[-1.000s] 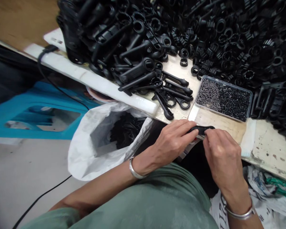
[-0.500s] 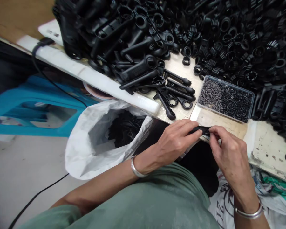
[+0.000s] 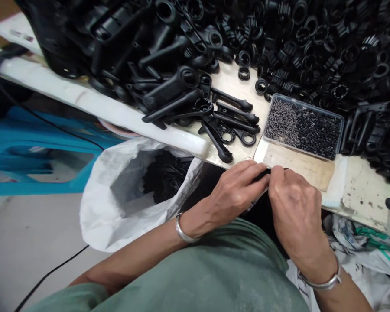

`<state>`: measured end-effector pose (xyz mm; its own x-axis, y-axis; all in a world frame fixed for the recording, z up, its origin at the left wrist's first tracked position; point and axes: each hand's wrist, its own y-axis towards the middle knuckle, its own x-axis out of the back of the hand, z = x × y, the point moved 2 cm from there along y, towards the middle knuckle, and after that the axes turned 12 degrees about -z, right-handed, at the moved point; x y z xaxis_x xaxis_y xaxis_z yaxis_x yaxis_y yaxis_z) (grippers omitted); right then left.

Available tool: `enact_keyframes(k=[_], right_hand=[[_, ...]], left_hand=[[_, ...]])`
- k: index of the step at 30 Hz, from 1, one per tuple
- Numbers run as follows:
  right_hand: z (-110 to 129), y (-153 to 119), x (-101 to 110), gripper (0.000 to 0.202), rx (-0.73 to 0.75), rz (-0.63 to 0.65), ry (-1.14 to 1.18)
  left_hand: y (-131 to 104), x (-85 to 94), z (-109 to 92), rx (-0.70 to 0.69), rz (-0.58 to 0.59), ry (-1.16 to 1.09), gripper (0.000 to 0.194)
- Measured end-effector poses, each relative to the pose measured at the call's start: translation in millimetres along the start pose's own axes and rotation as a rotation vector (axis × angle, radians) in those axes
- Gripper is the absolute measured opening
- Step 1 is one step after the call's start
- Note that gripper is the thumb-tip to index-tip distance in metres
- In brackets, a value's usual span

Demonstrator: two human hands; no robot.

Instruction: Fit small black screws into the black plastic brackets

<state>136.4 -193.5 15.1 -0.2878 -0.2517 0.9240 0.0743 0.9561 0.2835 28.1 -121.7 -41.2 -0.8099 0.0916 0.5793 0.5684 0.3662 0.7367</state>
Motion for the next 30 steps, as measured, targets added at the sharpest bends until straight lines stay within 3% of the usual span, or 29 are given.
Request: enact_keyframes(k=[4, 6, 10, 12, 15, 18, 24, 30], right_hand=[[-17.3, -10.5, -10.0, 0.013, -0.197, -0.067, 0.389], [-30.4, -21.7, -15.6, 0.013, -0.435, -0.144, 0.652], [-40.9, -43.4, -21.2, 0.026, -0.923, -0.358, 0.953], [-35.8, -47.1, -24.0, 0.037, -1.048, -0.337, 1.159], [-23.5, -43.9, -27.8, 0.052, -1.138, -0.214, 1.48], [-14.7, -38.2, -27.7, 0.05, -1.221, -0.215, 1.646], [-11.3, -32.1, -24.9, 0.046, -1.341, -0.262, 1.678], [-14.2, -29.9, -31.0, 0.049, -1.431, -0.171, 1.691]], left_hand=[[-3.7, -1.4, 2.5, 0.0, -0.068, -0.024, 0.03], [-6.0, -2.4, 2.7, 0.009, -0.114, -0.037, 0.028], [-9.1, -3.8, -1.9, 0.035, -0.237, -0.082, 0.016], [-9.3, -4.4, -6.4, 0.038, -0.285, -0.116, 0.011], [-8.5, -4.2, -13.4, 0.029, -0.326, -0.135, 0.011], [-8.0, -2.2, -17.9, 0.016, -0.348, -0.124, 0.012], [-8.2, 1.9, -21.9, 0.013, -0.365, -0.124, 0.014], [-11.8, 2.4, -23.9, 0.034, -0.388, -0.167, 0.011]])
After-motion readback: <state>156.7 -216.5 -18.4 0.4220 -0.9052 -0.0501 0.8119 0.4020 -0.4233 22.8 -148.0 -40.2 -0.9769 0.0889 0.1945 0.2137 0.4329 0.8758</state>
